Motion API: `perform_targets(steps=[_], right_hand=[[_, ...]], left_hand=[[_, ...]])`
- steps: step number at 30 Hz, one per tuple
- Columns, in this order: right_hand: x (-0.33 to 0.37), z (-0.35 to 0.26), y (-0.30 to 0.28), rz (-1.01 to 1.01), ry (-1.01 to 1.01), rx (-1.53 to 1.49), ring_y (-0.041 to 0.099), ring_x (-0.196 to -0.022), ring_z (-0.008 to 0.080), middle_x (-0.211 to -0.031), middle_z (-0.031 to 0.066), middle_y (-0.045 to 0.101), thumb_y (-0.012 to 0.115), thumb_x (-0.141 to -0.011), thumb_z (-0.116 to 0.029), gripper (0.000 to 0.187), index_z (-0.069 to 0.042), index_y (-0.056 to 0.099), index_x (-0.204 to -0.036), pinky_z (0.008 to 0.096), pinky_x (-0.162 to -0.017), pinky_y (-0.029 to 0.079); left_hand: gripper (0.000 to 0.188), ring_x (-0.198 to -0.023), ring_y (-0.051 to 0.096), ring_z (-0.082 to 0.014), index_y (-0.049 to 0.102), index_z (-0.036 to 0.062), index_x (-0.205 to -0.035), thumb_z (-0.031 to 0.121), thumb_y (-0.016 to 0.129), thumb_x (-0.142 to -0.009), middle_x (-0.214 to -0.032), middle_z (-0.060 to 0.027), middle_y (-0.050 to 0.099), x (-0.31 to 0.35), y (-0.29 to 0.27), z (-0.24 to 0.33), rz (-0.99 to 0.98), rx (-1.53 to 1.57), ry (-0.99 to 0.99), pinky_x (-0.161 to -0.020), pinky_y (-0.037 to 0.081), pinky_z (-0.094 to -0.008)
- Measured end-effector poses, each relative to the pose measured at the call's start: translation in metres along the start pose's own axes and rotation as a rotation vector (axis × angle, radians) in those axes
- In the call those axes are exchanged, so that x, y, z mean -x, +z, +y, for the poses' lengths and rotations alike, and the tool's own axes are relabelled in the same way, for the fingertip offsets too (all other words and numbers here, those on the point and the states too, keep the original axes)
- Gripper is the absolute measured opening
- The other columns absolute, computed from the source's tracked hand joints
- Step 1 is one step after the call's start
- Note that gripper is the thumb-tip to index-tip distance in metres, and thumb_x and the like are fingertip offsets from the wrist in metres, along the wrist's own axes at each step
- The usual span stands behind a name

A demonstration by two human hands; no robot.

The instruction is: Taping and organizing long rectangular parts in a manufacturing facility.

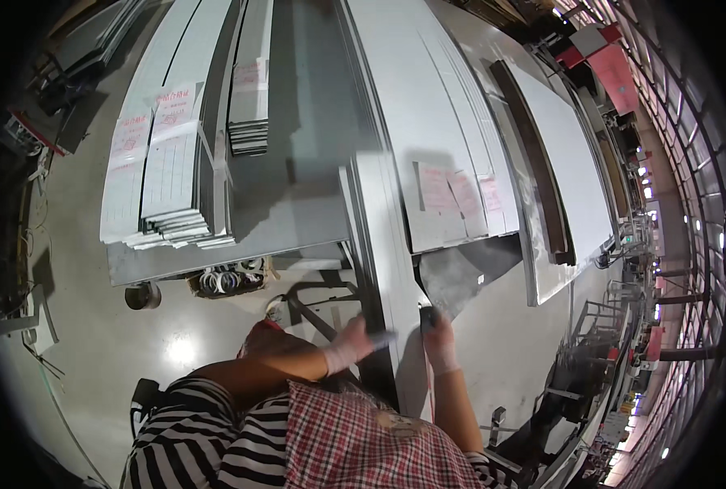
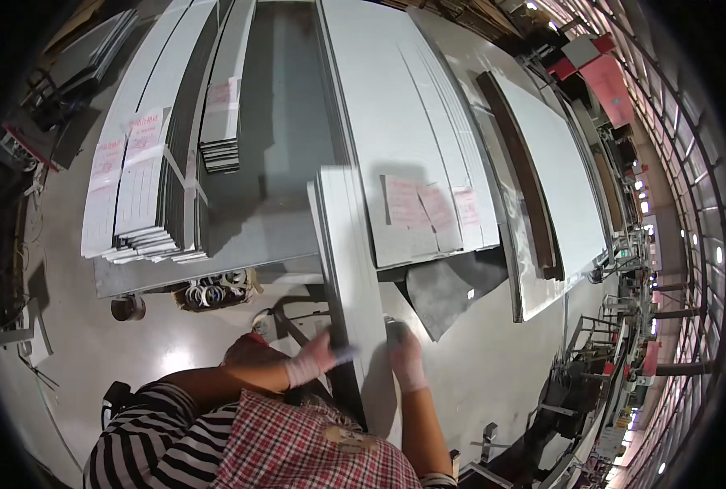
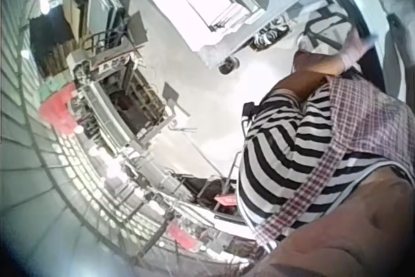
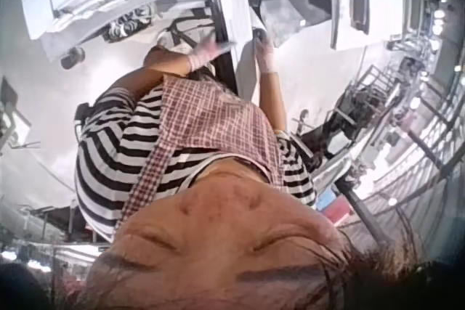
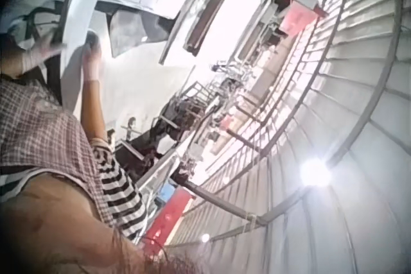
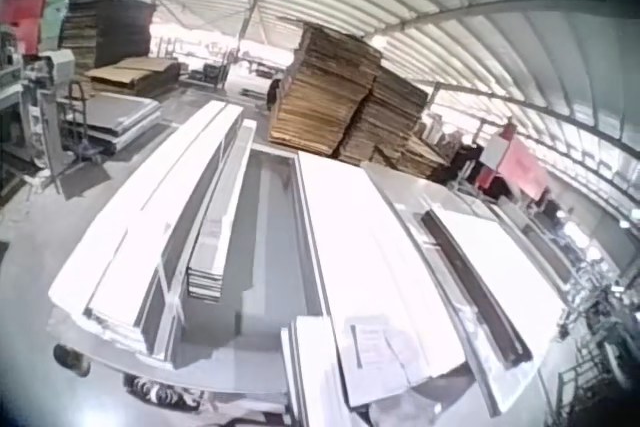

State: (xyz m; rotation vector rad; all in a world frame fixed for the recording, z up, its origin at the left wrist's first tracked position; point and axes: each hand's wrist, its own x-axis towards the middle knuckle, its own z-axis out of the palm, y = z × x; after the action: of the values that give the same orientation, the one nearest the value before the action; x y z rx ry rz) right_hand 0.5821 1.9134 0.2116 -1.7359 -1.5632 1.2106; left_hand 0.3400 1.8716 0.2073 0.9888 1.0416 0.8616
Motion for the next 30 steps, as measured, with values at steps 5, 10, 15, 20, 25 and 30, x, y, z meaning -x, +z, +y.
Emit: perform_targets(steps=[5,10,15,20,25,30], right_hand=[[0.037,-0.016,-0.022,0.003,0.026,0.281,0.067,-0.086,0.0203,-0.09,0.0124,0.069,0.055,-0.095,-0.01,0.015,0.0,0.065,-0.101,0.0344,-0.074,0.052],[-0.038,0.045,0.024,-0.1,-0.125,-0.086,0.062,-0.078,0.0162,-0.095,0.0085,0.069,0.059,-0.094,-0.013,0.018,-0.002,0.065,-0.108,0.0316,-0.071,0.051],[-0.035,0.059,0.009,-0.277,-0.001,0.106,0.063,-0.082,0.0231,-0.091,0.0109,0.069,0.059,-0.09,-0.016,0.018,-0.001,0.066,-0.098,0.0377,-0.077,0.051],[-0.012,-0.018,-0.039,-0.034,0.09,-0.377,0.067,-0.084,0.0303,-0.095,0.0188,0.069,0.062,-0.088,-0.008,0.025,-0.006,0.064,-0.113,0.0371,-0.075,0.052],[0.044,-0.144,-0.047,-0.457,-0.561,0.745,0.067,-0.084,0.032,-0.097,0.015,0.066,0.053,-0.084,0.002,0.053,-0.01,0.052,-0.135,0.0431,-0.075,0.053],[0.034,-0.236,-0.026,-0.775,-0.604,1.082,0.065,-0.078,0.0307,-0.087,0.0133,0.062,0.057,-0.083,-0.004,0.058,-0.016,0.047,-0.139,0.0432,-0.066,0.05]], left_hand=[[0.071,-0.13,0.047,-0.0257,0.037,0.0017,-0.145,0.041,0.064,-0.093,-0.141,-0.0108,0.051,0.036,0.032,-0.034,0.087,0.032,-0.047,-0.109,0.038,-0.0392],[0.098,-0.14,0.035,-0.0239,0.031,0.0045,-0.149,0.068,0.062,-0.081,-0.147,-0.0116,0.046,-0.059,0.037,-0.141,0.28,0.385,-0.1,-0.114,0.029,-0.0365],[0.064,-0.144,0.027,-0.0258,0.034,0.0054,-0.15,0.047,0.029,-0.102,-0.156,-0.0091,0.032,-0.002,0.067,0.034,0.128,-0.118,-0.501,-0.118,0.017,-0.0588],[0.067,-0.125,0.049,-0.0259,0.037,0.0038,-0.144,0.046,0.055,-0.095,-0.14,-0.0106,0.05,0.029,0.016,0.048,0.21,0.223,-0.379,-0.105,0.039,-0.0447],[0.045,-0.08,0.062,-0.02,0.056,0.0042,-0.1,0.03,0.084,-0.077,-0.091,-0.0105,0.065,0.035,0.0,0.073,0.18,-0.267,0.304,-0.071,0.051,-0.0343],[0.027,-0.071,0.061,-0.0131,0.059,0.0023,-0.096,0.021,0.075,-0.086,-0.079,-0.0086,0.065,0.024,-0.017,0.108,-0.061,-0.221,0.269,-0.065,0.051,-0.0286]])
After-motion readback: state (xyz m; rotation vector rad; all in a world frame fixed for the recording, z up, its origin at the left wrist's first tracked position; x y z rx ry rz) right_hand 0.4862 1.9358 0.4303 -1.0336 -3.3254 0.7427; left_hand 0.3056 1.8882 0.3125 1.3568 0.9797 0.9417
